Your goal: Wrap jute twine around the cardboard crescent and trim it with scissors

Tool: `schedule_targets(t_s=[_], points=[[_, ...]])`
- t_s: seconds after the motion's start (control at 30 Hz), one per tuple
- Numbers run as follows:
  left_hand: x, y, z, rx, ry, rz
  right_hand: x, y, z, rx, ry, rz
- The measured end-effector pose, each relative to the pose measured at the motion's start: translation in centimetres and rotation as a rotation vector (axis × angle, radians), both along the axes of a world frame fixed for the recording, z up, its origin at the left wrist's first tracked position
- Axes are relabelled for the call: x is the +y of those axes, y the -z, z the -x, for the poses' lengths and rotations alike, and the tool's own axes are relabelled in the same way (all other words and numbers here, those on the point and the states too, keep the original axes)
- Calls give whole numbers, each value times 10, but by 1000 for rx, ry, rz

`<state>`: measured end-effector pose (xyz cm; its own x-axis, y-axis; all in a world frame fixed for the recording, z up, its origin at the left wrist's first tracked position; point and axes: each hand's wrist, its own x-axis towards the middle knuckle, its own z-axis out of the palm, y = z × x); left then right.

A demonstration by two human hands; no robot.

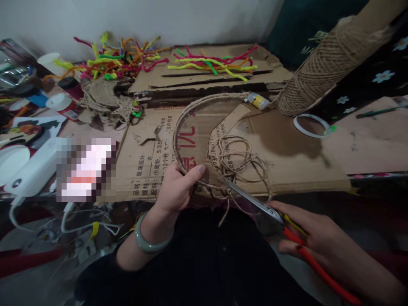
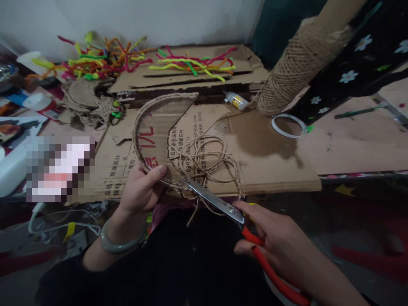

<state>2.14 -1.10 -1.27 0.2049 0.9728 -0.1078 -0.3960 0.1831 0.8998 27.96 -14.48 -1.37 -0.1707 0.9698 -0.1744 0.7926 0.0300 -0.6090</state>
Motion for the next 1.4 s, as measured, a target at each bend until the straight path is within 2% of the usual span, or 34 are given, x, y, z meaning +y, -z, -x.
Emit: schedule_targets(t_s=[0.6, 0.8, 0.93, 1.17, 1.4], points=[[0, -1, -1, -7, -35, -11, -1, 7, 2, -7, -58, -103], [0, -1, 0, -22, -16, -1, -4, 14, 0, -23, -83, -118], [0, 0, 0, -14, -13, -3, -3, 12, 1, -7, -84, -121], [0, -1, -2, -20, -35, 6, 0, 3, 7, -3, -23, -11], [1, -1, -1, -9, -23, -17, 2, 6, 11, -18, -20, -3]])
